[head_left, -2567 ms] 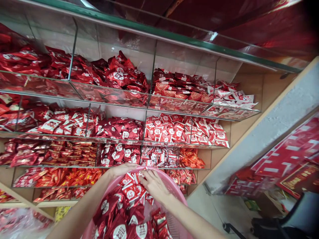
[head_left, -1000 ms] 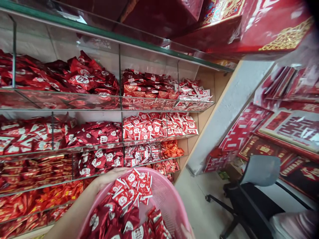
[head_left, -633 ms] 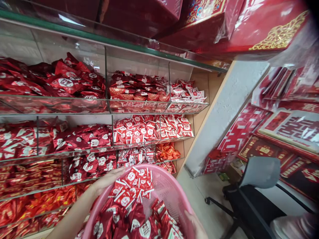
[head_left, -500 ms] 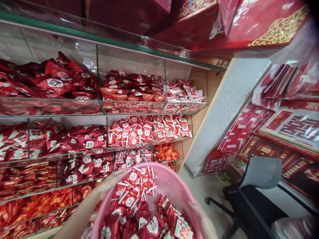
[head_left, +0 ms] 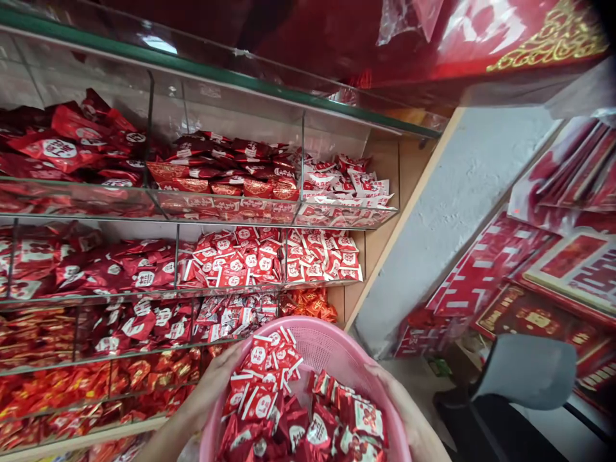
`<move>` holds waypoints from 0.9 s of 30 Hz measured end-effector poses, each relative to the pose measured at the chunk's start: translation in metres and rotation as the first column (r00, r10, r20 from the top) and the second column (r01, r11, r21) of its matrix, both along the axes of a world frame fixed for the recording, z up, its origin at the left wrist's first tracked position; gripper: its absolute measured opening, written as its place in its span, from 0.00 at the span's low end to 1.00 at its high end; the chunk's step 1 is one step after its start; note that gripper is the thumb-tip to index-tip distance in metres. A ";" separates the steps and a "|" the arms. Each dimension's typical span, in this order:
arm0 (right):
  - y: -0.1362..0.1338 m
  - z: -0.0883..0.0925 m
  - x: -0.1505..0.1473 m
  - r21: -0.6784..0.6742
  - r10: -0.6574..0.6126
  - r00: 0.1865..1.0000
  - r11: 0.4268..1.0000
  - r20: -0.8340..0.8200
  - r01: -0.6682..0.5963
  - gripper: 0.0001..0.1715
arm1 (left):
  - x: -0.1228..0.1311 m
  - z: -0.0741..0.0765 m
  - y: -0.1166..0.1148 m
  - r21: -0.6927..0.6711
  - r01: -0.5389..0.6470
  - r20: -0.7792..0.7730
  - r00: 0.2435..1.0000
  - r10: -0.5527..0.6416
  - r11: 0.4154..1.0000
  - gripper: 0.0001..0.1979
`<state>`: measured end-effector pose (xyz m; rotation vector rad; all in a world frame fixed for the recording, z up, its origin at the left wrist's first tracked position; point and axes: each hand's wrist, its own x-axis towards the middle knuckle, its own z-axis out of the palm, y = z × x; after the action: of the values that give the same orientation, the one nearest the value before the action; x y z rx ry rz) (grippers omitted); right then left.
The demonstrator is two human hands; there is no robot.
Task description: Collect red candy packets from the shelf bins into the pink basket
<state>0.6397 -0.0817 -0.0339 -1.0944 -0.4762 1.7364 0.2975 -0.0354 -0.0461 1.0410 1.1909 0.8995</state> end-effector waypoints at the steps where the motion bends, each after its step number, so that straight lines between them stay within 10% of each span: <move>1: 0.003 -0.001 0.004 0.007 0.008 1.000 1.000 -0.001 -0.008 0.29 | 0.003 0.000 -0.001 -0.002 -0.013 -0.007 1.000 0.013 1.000 0.32; 19: 0.040 -0.027 0.037 0.115 0.127 0.990 0.984 0.063 -0.134 0.31 | -0.001 -0.015 0.009 0.053 -0.026 -0.413 0.910 0.046 0.998 0.29; 24: 0.043 -0.022 0.041 0.111 0.161 0.984 0.979 0.081 -0.169 0.32 | 0.014 0.014 0.038 0.411 0.004 -0.596 0.758 0.266 0.912 0.24; 27: 0.044 -0.026 0.044 0.110 0.159 0.984 0.980 0.084 -0.168 0.33 | 0.048 0.042 0.057 0.541 0.237 -0.603 0.778 0.175 0.807 0.21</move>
<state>0.6841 -0.0374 -0.0601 -1.0642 -0.7230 1.7896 0.3459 0.0218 -0.0045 1.9995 1.4643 0.9483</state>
